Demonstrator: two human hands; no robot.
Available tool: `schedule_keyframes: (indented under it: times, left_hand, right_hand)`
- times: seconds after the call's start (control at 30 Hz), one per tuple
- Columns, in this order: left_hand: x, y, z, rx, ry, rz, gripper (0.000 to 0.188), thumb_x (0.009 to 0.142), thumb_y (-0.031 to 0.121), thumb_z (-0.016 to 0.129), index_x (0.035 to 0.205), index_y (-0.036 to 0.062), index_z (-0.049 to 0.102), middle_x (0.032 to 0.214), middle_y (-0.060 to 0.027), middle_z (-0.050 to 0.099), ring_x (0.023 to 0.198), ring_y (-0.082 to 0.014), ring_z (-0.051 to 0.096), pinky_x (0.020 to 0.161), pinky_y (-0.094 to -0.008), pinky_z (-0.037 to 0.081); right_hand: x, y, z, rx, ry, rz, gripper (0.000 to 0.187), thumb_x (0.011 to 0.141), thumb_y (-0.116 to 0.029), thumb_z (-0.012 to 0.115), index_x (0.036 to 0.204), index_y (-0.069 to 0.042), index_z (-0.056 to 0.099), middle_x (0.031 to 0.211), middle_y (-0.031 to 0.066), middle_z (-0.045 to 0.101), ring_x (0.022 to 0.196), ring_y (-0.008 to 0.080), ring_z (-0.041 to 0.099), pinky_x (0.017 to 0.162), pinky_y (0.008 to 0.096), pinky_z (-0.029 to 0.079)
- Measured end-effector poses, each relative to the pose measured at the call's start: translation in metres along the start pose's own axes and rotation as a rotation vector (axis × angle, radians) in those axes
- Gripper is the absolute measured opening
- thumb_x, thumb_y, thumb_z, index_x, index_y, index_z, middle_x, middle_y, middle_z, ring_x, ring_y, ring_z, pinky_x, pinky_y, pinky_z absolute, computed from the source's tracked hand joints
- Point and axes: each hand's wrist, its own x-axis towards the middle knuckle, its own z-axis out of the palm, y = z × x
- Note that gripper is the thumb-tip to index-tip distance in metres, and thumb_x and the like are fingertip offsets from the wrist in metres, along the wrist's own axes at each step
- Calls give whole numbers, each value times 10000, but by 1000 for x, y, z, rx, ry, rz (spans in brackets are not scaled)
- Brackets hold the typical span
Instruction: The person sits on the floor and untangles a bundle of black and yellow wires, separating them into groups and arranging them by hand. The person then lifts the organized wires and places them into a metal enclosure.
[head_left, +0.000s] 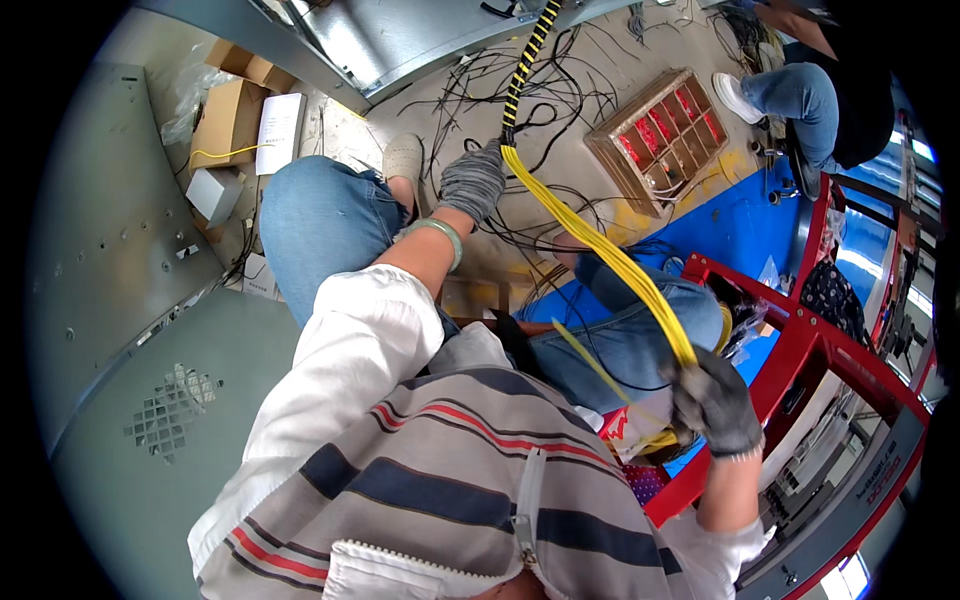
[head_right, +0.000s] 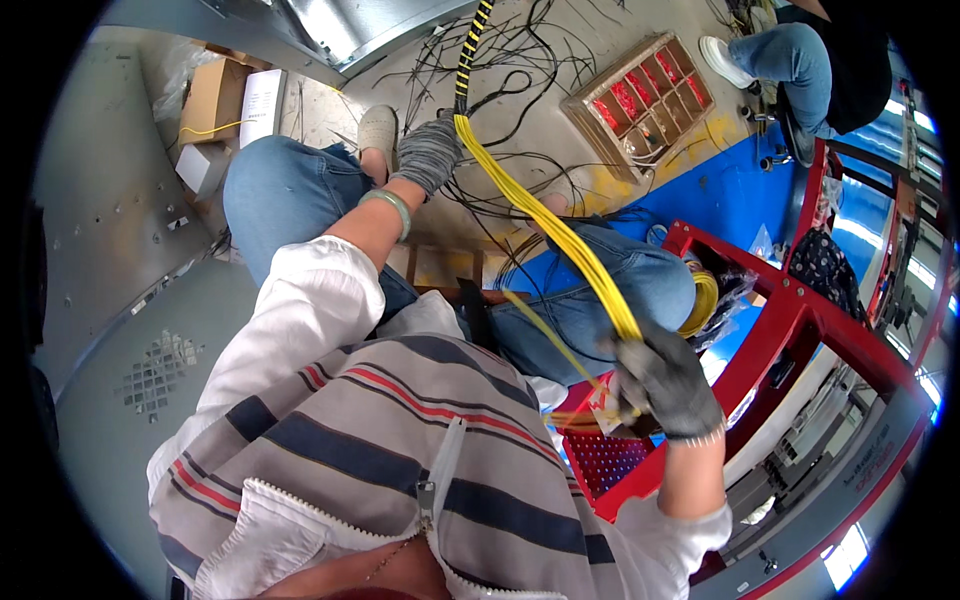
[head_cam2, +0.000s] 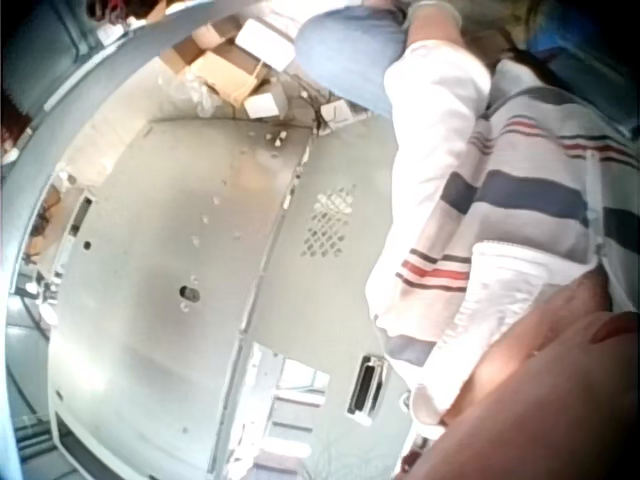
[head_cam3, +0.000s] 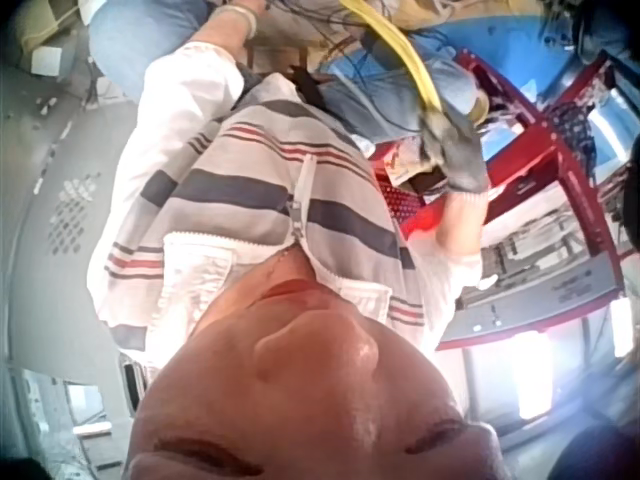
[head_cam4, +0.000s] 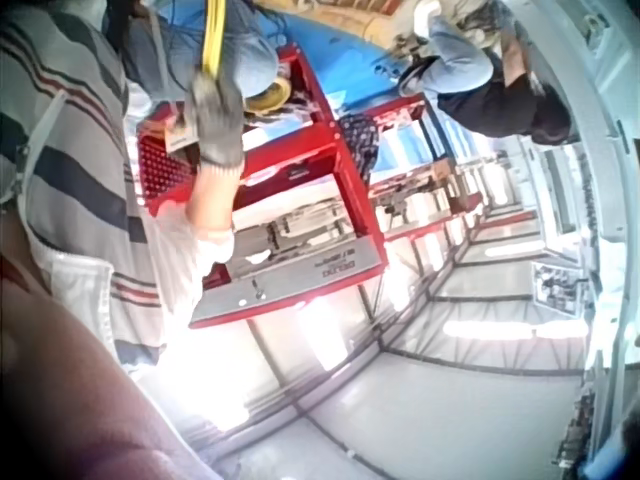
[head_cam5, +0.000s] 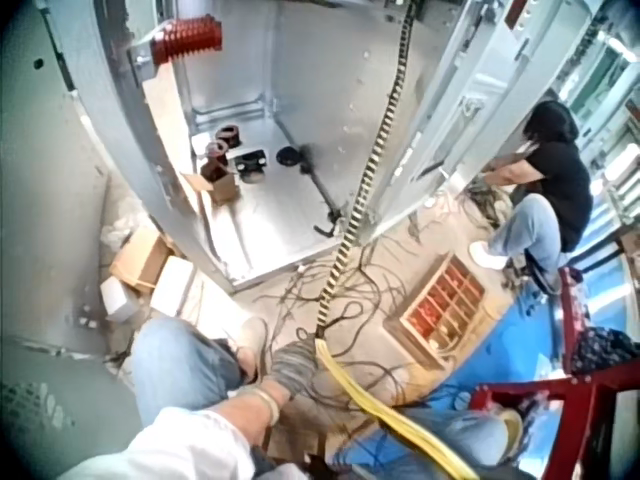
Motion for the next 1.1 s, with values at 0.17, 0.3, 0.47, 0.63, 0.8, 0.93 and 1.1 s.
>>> schedule_keyframes:
  times: [0.17, 0.3, 0.47, 0.63, 0.8, 0.93, 1.1]
  left_hand:
    - [-4, 20, 6, -5, 15, 104, 245, 800, 203, 446, 987, 58, 508, 800, -144, 600, 736, -319, 577, 660, -418, 452]
    - [-8, 28, 29, -11, -24, 196, 202, 794, 176, 446, 940, 57, 521, 801, -143, 600, 724, -319, 577, 634, -414, 457]
    - [-18, 30, 25, -3, -49, 233, 165, 797, 152, 441, 904, 58, 525, 784, -149, 600, 721, -317, 578, 620, -403, 459]
    - [-21, 35, 19, -30, -80, 162, 173, 798, 161, 443, 909, 58, 527, 779, -152, 600, 718, -318, 578, 616, -405, 457]
    - [-24, 48, -2, -97, -231, 250, 337, 751, 241, 551, 1017, 43, 493, 851, -169, 589, 790, -310, 570, 698, -398, 449]
    - [-26, 26, -13, 120, -187, 326, 375, 747, 258, 575, 1050, 50, 500, 897, -159, 584, 839, -295, 564, 739, -374, 446]
    - [-23, 9, -10, -48, -104, 351, 257, 806, 244, 508, 985, 68, 563, 896, -130, 590, 825, -291, 565, 736, -362, 447]
  right_hand:
    - [-85, 99, -27, 150, 185, -25, 542, 755, -483, 571, 908, 33, 509, 519, -4, 420, 372, 84, 418, 336, 216, 365]
    - [-42, 231, 2, 127, 202, -165, 305, 757, -272, 590, 917, -15, 555, 630, 65, 519, 615, 170, 550, 536, 305, 438]
    - [-18, 184, -13, -1112, 356, -331, 189, 722, -116, 573, 899, -51, 593, 774, 154, 581, 703, 292, 566, 626, 371, 455]
    - [91, 44, 4, -494, 535, -796, 148, 800, -135, 554, 875, -9, 574, 773, 115, 585, 693, 198, 567, 645, 266, 437]
    - [236, 0, 67, -380, 215, -297, 445, 737, -200, 600, 1110, -20, 439, 915, 145, 578, 802, 226, 571, 730, 297, 452]
    - [257, -12, 78, -192, 85, -203, 364, 758, -136, 584, 1071, -6, 454, 844, 106, 567, 715, 166, 552, 641, 254, 451]
    - [282, 11, 75, -230, 366, -508, 321, 777, -160, 585, 1047, -16, 490, 767, 101, 569, 651, 149, 531, 611, 268, 444]
